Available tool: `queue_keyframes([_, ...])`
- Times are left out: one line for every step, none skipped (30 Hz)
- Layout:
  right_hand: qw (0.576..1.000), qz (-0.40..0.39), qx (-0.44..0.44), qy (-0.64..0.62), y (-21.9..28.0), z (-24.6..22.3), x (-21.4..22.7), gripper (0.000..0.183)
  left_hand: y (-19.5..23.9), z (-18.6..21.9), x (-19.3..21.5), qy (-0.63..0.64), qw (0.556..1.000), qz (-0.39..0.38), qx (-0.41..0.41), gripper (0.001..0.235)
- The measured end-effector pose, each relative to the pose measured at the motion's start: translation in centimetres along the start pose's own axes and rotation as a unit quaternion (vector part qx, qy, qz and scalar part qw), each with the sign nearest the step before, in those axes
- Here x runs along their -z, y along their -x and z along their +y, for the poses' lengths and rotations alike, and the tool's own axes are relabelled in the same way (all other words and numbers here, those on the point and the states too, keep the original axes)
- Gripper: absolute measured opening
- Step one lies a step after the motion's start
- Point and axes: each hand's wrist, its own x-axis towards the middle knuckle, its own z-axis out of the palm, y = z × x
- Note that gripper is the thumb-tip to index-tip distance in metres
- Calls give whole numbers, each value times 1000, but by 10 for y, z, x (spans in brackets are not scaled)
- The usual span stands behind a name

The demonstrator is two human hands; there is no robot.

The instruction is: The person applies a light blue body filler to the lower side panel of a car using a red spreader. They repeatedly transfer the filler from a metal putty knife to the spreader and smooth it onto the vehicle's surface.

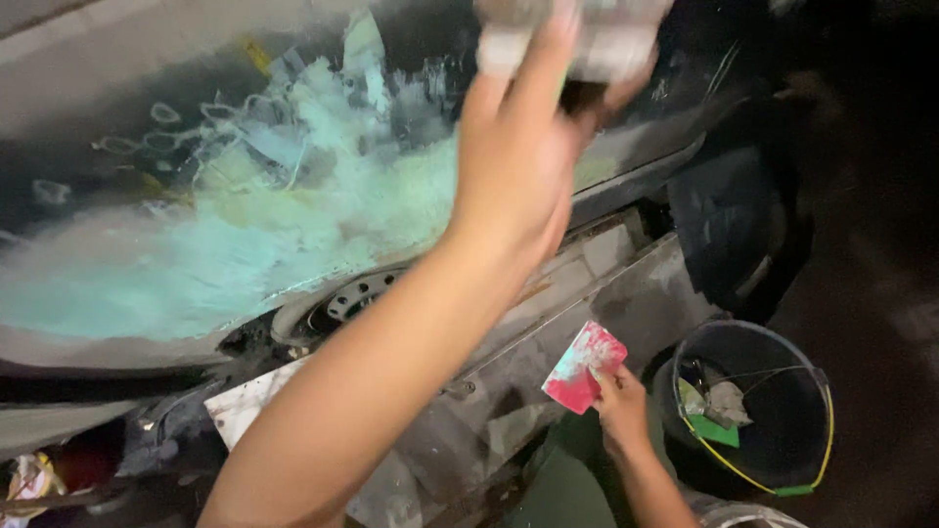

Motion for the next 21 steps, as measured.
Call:
queue_keyframes([1000,0,2,-3,4,-36,-11,12,22,13,9,-1,1000,-3,0,42])
queue_keyframes([992,1,77,102,9,-72,-23,18,44,26,18,-89,991,54,81,45])
queue_keyframes([967,2,149,207,16,-106,-32,34,68,38,29,-175,965,112,161,48])
queue_keyframes([967,3,148,206,14,-136,-50,34,82,32,49,-176,964,112,162,48])
queue_keyframes([937,38,280,205,12,-166,-68,21,95,25,68,-172,955,185,153,55])
queue_keyframes([888,72,407,201,9,-197,-86,24,108,18,88,-168,941,257,144,66])
queue_keyframes([889,73,405,202,1,-225,-100,24,116,10,111,-167,941,257,146,66])
queue_keyframes([817,59,533,212,-8,-253,-116,25,123,2,134,-144,927,304,167,65])
queue_keyframes([727,42,650,217,-17,-282,-132,29,130,-5,157,-118,910,350,187,65])
queue_keyframes([727,41,650,218,-23,-305,-146,29,133,-2,160,-117,910,350,188,65])
queue_keyframes([664,51,708,235,-29,-329,-160,31,135,2,163,-135,899,353,221,80])
queue_keyframes([595,60,761,251,-35,-353,-174,33,136,5,165,-152,887,356,254,97])
queue_keyframes([595,60,761,251,-56,-352,-186,33,146,-13,207,-152,887,355,254,97])
queue_keyframes([558,91,776,278,-76,-351,-198,34,154,-32,249,-124,891,375,224,69])
queue_keyframes([520,122,789,305,-97,-350,-210,36,163,-51,290,-94,893,395,193,42])
queue_keyframes([520,121,789,305,-107,-330,-210,36,156,-43,277,-94,893,395,193,42])
queue_keyframes([526,110,780,319,-117,-311,-211,36,148,-36,264,-99,896,388,190,35])
queue_keyframes([533,99,772,333,-127,-292,-212,35,139,-28,251,-104,899,381,187,28])
queue_keyframes([531,100,772,334,-136,-264,-207,35,133,-30,258,-103,900,380,187,28])
queue_keyframes([534,88,755,369,-145,-236,-201,39,127,-31,265,-107,904,376,173,28])
queue_keyframes([537,75,736,404,-153,-206,-195,43,124,-32,273,-111,907,374,159,27])
